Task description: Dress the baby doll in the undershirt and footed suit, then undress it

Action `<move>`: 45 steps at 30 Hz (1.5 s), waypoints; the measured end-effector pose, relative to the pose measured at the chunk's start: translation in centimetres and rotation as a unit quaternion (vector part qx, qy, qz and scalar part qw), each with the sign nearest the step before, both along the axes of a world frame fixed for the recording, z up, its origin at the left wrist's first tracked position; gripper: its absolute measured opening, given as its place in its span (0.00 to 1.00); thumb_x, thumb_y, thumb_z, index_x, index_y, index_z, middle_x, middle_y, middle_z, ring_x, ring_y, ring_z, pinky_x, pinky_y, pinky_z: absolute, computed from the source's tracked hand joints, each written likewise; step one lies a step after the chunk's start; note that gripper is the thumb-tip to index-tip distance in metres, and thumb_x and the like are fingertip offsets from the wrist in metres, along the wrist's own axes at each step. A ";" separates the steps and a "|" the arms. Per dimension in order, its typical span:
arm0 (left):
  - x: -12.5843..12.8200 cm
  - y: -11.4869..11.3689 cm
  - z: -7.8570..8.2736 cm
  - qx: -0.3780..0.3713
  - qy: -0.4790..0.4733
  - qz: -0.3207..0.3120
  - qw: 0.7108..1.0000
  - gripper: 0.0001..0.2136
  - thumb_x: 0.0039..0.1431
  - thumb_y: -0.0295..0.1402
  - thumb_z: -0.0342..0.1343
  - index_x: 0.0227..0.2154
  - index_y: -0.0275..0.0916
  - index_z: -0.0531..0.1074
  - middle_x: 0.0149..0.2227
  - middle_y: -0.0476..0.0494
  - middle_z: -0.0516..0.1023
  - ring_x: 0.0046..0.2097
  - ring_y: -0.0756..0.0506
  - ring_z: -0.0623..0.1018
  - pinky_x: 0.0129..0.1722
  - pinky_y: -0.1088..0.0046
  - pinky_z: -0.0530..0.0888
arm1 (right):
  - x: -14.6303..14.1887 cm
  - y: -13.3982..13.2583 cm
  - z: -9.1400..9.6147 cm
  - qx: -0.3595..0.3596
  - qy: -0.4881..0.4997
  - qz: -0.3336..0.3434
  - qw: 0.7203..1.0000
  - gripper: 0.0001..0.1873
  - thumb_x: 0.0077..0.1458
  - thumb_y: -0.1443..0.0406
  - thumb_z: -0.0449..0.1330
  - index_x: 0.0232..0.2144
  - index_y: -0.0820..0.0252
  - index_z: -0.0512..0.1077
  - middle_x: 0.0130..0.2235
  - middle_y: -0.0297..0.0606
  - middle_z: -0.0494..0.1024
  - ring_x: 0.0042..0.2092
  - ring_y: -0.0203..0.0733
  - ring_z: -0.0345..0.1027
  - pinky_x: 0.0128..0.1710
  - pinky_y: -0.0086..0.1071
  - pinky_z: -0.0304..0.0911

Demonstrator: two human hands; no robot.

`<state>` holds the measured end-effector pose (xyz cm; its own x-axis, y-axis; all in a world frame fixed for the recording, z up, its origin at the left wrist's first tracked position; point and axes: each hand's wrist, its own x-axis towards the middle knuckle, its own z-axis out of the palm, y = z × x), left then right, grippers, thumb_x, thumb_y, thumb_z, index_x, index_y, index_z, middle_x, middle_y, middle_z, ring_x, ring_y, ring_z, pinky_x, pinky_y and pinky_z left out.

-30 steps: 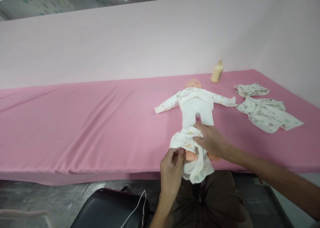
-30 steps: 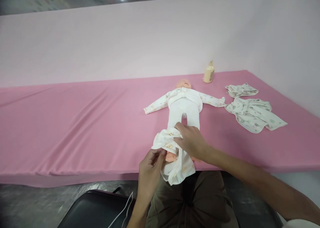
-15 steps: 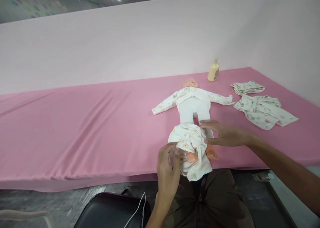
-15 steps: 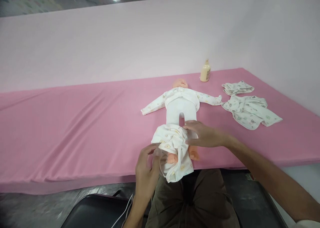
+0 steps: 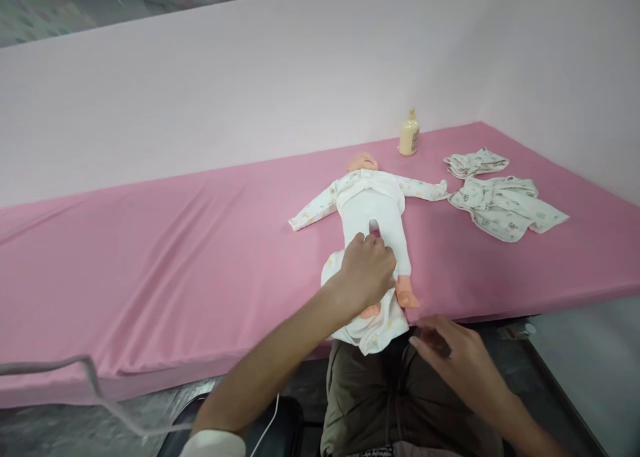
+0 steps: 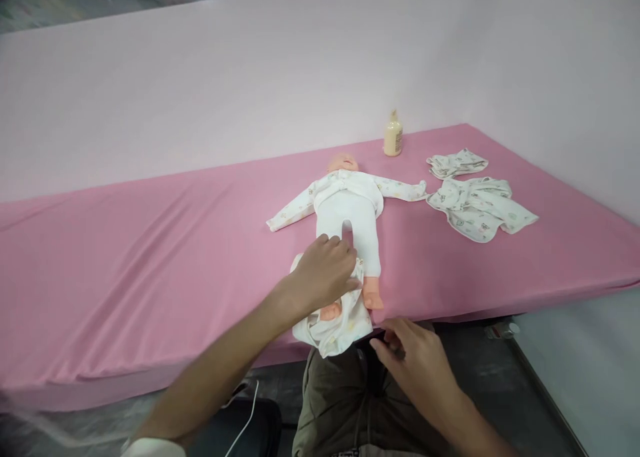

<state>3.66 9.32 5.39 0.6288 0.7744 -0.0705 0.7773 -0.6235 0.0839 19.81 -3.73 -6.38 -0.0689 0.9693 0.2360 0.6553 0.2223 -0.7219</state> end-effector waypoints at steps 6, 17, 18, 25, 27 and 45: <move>-2.0 1.2 1.1 -0.129 -0.117 -0.016 0.985 0.06 0.56 0.28 0.52 0.24 0.39 0.65 0.26 0.47 0.69 0.30 0.45 0.69 0.34 0.70 0.60 | -3.9 0.1 -3.0 0.033 0.026 -0.085 0.996 0.06 0.61 0.65 0.54 0.35 0.57 0.71 0.26 0.35 0.78 0.25 0.40 0.72 0.27 0.32 0.65; -5.8 2.5 -2.3 -0.052 -0.207 0.135 0.968 0.06 0.60 0.30 0.45 0.32 0.39 0.66 0.34 0.45 0.73 0.36 0.44 0.71 0.35 0.69 0.62 | -2.3 -1.8 0.2 0.217 0.132 -0.098 0.962 0.08 0.59 0.71 0.53 0.31 0.53 0.60 0.41 0.43 0.77 0.42 0.47 0.71 0.41 0.44 0.67; -5.8 2.4 -2.3 -0.056 -0.220 0.141 0.964 0.06 0.60 0.30 0.45 0.33 0.39 0.67 0.34 0.45 0.74 0.37 0.44 0.72 0.34 0.70 0.62 | -2.2 -1.8 0.2 0.201 0.131 -0.100 0.966 0.10 0.60 0.70 0.53 0.29 0.53 0.59 0.40 0.43 0.77 0.41 0.47 0.71 0.41 0.44 0.66; -5.8 2.7 -1.0 -0.242 -0.372 0.228 0.867 0.05 0.54 0.33 0.53 0.33 0.39 0.70 0.33 0.47 0.75 0.34 0.47 0.74 0.30 0.74 0.67 | 0.0 -1.6 -1.0 0.065 0.064 -0.067 0.994 0.05 0.61 0.62 0.57 0.32 0.54 0.68 0.33 0.39 0.76 0.35 0.44 0.72 0.33 0.36 0.67; -5.9 3.0 -0.8 -0.320 -0.408 0.267 0.812 0.07 0.52 0.33 0.56 0.34 0.38 0.71 0.31 0.47 0.75 0.31 0.48 0.74 0.29 0.75 0.68 | 0.7 -1.5 -1.6 0.048 0.034 -0.015 0.998 0.04 0.62 0.63 0.56 0.37 0.54 0.71 0.34 0.38 0.77 0.35 0.43 0.73 0.34 0.35 0.69; -6.6 4.3 -0.3 -0.484 -0.550 0.215 0.646 0.11 0.45 0.28 0.63 0.33 0.34 0.70 0.30 0.47 0.76 0.31 0.49 0.76 0.33 0.72 0.73 | 1.8 7.0 6.1 -0.064 0.075 0.151 0.984 0.13 0.67 0.59 0.49 0.42 0.57 0.71 0.42 0.42 0.77 0.45 0.44 0.71 0.46 0.38 0.66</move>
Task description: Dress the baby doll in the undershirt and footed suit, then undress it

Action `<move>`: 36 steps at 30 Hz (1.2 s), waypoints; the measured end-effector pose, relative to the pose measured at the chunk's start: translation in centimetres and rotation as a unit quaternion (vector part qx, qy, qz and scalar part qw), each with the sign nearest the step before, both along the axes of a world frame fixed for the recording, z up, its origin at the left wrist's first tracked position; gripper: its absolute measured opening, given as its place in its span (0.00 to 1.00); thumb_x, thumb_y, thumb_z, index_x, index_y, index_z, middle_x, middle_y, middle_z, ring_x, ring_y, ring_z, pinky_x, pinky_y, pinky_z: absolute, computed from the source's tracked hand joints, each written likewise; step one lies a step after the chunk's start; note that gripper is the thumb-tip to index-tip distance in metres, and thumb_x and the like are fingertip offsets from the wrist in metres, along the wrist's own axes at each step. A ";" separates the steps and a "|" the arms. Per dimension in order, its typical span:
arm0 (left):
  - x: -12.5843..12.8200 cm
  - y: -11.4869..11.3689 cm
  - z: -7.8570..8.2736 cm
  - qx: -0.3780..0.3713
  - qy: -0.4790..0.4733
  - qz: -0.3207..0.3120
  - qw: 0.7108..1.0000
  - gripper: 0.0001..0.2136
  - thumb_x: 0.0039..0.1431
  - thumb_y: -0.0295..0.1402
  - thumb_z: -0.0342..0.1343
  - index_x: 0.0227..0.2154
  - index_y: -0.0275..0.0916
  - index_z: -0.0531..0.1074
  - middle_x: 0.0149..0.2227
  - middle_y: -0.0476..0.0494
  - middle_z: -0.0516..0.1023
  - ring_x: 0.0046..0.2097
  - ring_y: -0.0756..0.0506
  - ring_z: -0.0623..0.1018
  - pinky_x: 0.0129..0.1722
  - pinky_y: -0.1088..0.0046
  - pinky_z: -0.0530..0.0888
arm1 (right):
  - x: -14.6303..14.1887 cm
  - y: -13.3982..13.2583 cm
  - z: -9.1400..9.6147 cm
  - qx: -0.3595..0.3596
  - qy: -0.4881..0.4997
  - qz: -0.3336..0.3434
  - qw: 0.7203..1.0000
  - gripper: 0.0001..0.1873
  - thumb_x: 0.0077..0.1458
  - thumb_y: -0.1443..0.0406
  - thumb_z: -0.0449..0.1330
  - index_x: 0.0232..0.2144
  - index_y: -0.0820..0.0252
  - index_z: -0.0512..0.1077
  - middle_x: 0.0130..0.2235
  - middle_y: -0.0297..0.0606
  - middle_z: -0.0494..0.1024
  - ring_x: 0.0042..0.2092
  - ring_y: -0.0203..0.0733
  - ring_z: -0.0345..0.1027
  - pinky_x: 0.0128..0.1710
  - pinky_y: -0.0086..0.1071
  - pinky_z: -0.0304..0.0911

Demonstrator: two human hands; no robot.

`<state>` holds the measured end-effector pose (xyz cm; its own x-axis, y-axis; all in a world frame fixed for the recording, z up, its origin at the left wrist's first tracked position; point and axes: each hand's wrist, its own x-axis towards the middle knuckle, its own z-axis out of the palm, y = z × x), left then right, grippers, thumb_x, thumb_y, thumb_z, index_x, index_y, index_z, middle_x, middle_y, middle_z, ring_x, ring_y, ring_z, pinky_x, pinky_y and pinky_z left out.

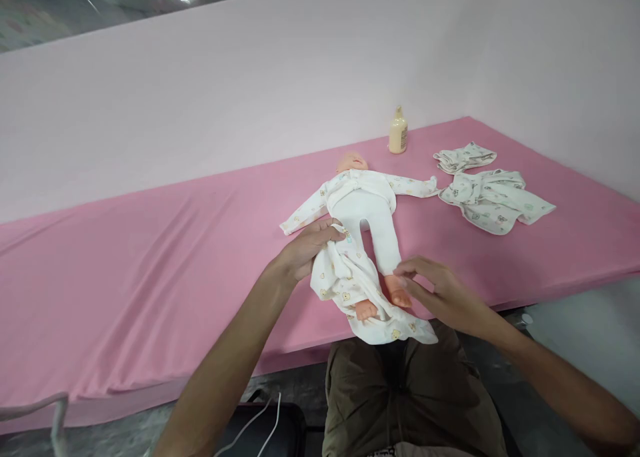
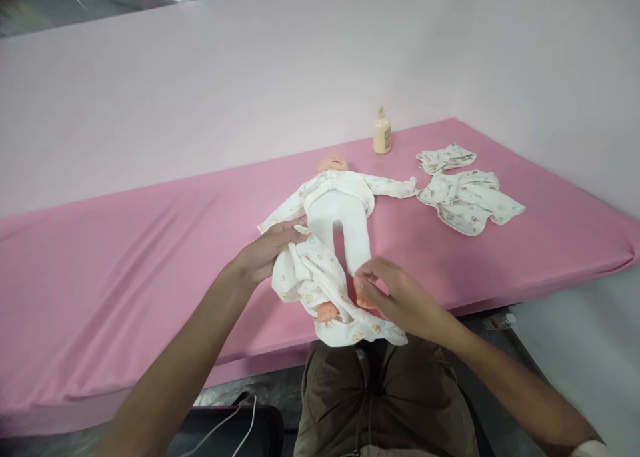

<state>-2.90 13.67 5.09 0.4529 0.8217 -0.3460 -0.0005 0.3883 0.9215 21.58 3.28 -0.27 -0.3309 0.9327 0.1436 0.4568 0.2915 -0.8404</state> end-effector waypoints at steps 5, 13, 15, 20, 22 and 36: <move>0.2 -0.4 -0.3 -0.007 -0.027 0.007 1.000 0.11 0.42 0.28 0.62 0.28 0.36 0.66 0.27 0.51 0.72 0.28 0.51 0.74 0.29 0.75 0.71 | -1.8 5.6 0.3 -0.072 0.029 0.073 0.994 0.20 0.62 0.59 0.55 0.55 0.55 0.69 0.58 0.44 0.72 0.59 0.48 0.66 0.56 0.44 0.64; -0.4 -0.5 -0.3 0.005 -0.048 -0.048 0.998 0.12 0.39 0.27 0.62 0.26 0.37 0.64 0.26 0.51 0.71 0.26 0.52 0.71 0.25 0.77 0.66 | -3.4 8.5 2.4 -0.090 0.023 0.197 0.976 0.32 0.58 0.62 0.60 0.63 0.56 0.60 0.54 0.41 0.74 0.56 0.43 0.67 0.54 0.40 0.65; -0.9 -0.5 -0.2 0.008 -0.051 -0.057 0.997 0.12 0.40 0.27 0.62 0.26 0.37 0.64 0.25 0.51 0.71 0.25 0.53 0.70 0.24 0.78 0.65 | -3.3 8.8 2.3 -0.109 0.016 0.215 0.970 0.24 0.58 0.63 0.59 0.57 0.58 0.68 0.46 0.38 0.77 0.48 0.40 0.70 0.50 0.38 0.65; -2.0 -0.1 -0.8 -0.007 -0.023 -0.052 0.998 0.12 0.44 0.30 0.65 0.31 0.37 0.68 0.27 0.51 0.73 0.26 0.53 0.71 0.25 0.79 0.65 | -2.8 9.4 1.3 -0.153 0.111 0.184 0.965 0.09 0.59 0.60 0.59 0.36 0.60 0.74 0.36 0.34 0.76 0.38 0.36 0.69 0.40 0.31 0.64; -2.2 0.0 -1.2 -0.011 0.017 -0.059 0.998 0.13 0.50 0.37 0.65 0.35 0.35 0.73 0.31 0.46 0.76 0.31 0.50 0.75 0.29 0.77 0.69 | -2.9 9.3 1.2 -0.159 0.178 0.140 0.961 0.11 0.59 0.58 0.60 0.38 0.59 0.74 0.36 0.34 0.77 0.37 0.35 0.69 0.38 0.30 0.64; 0.1 0.2 -1.5 -0.059 0.005 -0.130 0.990 0.18 0.47 0.35 0.71 0.39 0.29 0.79 0.26 0.45 0.77 0.27 0.53 0.72 0.28 0.79 0.69 | -5.0 9.2 2.5 -0.027 0.129 0.126 0.983 0.07 0.58 0.63 0.57 0.36 0.59 0.73 0.35 0.33 0.75 0.36 0.36 0.67 0.36 0.31 0.61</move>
<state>-2.79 13.86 3.55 0.6397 0.6317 -0.4379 0.1221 0.4790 0.8693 16.54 12.46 2.19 -0.5123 0.8338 0.2057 0.1459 0.3206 -0.9359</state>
